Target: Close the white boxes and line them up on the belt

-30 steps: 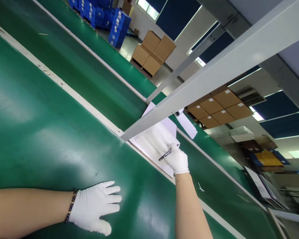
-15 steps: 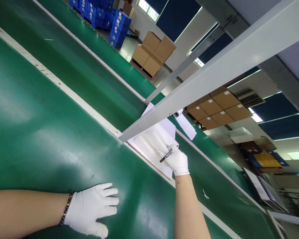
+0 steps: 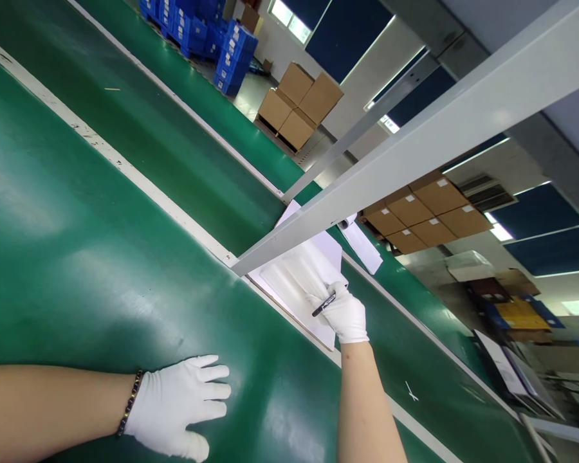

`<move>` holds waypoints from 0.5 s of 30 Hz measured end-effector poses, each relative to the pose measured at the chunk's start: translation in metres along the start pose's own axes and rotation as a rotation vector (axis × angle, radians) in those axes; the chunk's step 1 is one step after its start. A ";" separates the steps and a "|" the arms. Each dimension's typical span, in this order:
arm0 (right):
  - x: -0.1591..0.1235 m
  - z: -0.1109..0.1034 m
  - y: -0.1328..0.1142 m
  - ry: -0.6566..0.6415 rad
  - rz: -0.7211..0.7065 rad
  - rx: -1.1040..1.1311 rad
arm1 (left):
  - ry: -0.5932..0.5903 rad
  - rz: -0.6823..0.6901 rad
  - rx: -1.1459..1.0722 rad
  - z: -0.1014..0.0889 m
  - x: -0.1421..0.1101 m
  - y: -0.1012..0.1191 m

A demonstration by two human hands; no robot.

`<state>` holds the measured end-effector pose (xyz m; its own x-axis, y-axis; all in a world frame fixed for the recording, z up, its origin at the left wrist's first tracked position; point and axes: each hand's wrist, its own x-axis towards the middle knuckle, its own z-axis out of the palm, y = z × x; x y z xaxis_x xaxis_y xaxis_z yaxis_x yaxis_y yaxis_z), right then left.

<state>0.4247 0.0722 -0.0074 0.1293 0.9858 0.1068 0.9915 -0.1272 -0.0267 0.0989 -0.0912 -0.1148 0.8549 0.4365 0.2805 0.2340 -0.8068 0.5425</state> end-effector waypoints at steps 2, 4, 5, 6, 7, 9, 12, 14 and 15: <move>0.000 0.000 -0.001 -0.001 0.004 -0.001 | -0.007 0.004 0.004 0.000 0.000 0.000; 0.000 0.000 -0.001 0.002 -0.001 -0.005 | -0.008 0.007 0.007 0.000 -0.001 0.000; 0.000 0.000 -0.001 0.006 -0.003 -0.005 | -0.006 0.007 0.010 0.000 -0.001 0.000; 0.000 0.000 -0.001 0.009 -0.003 -0.006 | -0.003 0.008 0.011 0.000 -0.001 0.000; 0.000 0.000 -0.001 0.011 -0.004 -0.008 | -0.001 0.008 0.011 0.000 -0.001 0.000; 0.001 0.001 0.000 0.014 -0.005 -0.017 | 0.001 0.008 0.009 0.001 -0.001 0.000; 0.001 0.001 0.001 0.011 -0.005 -0.018 | 0.004 0.007 0.003 0.001 -0.001 -0.001; 0.001 0.001 0.001 0.001 0.000 -0.004 | 0.007 0.006 0.006 0.001 -0.001 0.000; 0.000 0.000 0.001 -0.005 0.001 0.004 | 0.009 0.007 0.008 0.001 -0.001 0.000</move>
<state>0.4257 0.0726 -0.0078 0.1298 0.9863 0.1023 0.9914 -0.1273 -0.0303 0.0983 -0.0918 -0.1161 0.8524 0.4342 0.2911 0.2319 -0.8131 0.5339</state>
